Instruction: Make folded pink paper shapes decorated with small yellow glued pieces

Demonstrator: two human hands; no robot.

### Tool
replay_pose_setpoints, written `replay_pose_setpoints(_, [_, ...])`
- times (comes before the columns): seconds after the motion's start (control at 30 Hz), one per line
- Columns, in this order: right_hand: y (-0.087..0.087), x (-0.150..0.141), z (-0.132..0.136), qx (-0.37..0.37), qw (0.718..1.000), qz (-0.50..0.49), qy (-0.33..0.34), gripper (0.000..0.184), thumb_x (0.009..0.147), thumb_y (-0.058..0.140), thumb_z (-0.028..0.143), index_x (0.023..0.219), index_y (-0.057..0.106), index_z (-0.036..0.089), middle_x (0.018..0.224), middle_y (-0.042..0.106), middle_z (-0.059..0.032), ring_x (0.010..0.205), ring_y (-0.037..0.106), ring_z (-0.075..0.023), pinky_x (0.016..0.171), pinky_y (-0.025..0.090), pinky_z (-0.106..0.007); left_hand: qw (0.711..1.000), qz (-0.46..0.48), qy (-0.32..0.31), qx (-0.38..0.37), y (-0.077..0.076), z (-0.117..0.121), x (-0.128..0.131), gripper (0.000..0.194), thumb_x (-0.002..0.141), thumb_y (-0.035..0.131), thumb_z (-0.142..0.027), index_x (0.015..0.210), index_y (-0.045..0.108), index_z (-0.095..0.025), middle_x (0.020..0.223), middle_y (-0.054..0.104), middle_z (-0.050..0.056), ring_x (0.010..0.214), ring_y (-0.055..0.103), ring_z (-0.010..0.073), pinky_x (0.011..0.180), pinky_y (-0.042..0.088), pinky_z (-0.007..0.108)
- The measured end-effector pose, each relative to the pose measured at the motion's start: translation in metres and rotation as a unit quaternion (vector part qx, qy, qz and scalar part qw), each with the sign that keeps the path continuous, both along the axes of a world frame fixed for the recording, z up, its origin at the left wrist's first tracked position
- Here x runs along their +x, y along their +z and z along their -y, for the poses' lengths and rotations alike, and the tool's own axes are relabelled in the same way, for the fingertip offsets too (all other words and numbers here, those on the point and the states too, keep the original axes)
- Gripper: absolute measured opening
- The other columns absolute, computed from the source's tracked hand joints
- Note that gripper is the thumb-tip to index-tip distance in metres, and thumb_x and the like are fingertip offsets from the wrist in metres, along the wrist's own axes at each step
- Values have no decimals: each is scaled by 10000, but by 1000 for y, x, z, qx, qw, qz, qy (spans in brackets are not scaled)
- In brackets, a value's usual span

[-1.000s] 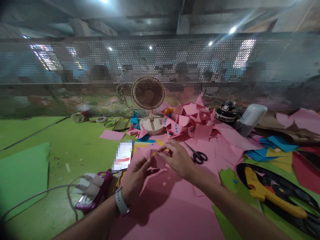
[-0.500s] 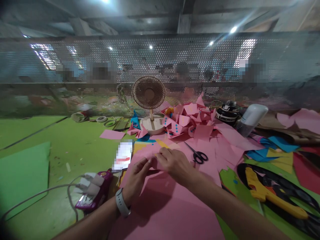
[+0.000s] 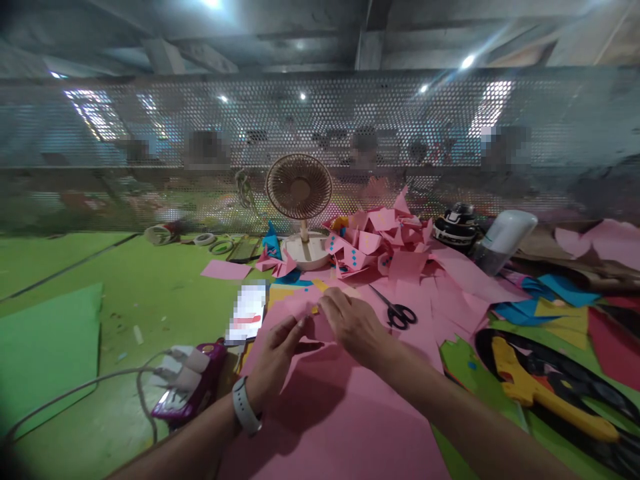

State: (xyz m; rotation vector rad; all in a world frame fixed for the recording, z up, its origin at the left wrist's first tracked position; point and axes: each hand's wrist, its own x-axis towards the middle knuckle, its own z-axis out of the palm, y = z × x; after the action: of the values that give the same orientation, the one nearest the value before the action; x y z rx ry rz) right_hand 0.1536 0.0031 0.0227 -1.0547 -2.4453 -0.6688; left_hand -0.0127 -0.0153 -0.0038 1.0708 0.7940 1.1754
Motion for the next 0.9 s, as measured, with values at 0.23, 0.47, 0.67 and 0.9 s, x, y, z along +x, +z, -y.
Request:
replay_pose_setpoints(0.23, [1, -3, 3, 78, 995, 35, 47, 201, 854, 424, 68, 968, 586, 104, 909, 612, -107, 778, 545, -194, 636, 406, -312, 1000, -14, 8, -2, -2, -1, -1, 243, 783, 573, -386, 745, 598, -147, 727, 507, 4, 681, 520, 126, 685, 508, 310])
replay_pose_setpoints(0.47, [-1, -5, 2, 94, 992, 62, 48, 174, 842, 440, 63, 915, 591, 107, 884, 611, -107, 732, 529, -188, 613, 366, -322, 985, -137, 30, 96, -4, 0, -3, 242, 827, 502, -377, 740, 558, -159, 675, 497, 0, 643, 472, 125, 615, 454, 247])
replay_pose_setpoints(0.67, [6, -5, 5, 75, 991, 98, 59, 165, 838, 436, 61, 918, 576, 97, 841, 590, -95, 686, 503, -189, 587, 339, -327, 962, -221, 28, 156, 3, 2, -4, 243, 864, 434, -346, 747, 545, -164, 675, 517, 14, 613, 458, 131, 580, 417, 241])
replay_pose_setpoints(0.9, [4, -5, 6, 89, 992, 90, 22, 173, 849, 402, 57, 885, 562, 112, 815, 572, -97, 658, 483, -190, 569, 325, -325, 973, -189, 9, 135, 0, 1, -4, 227, 855, 442, -363, 826, 568, -176, 734, 542, 24, 686, 509, 151, 639, 453, 258])
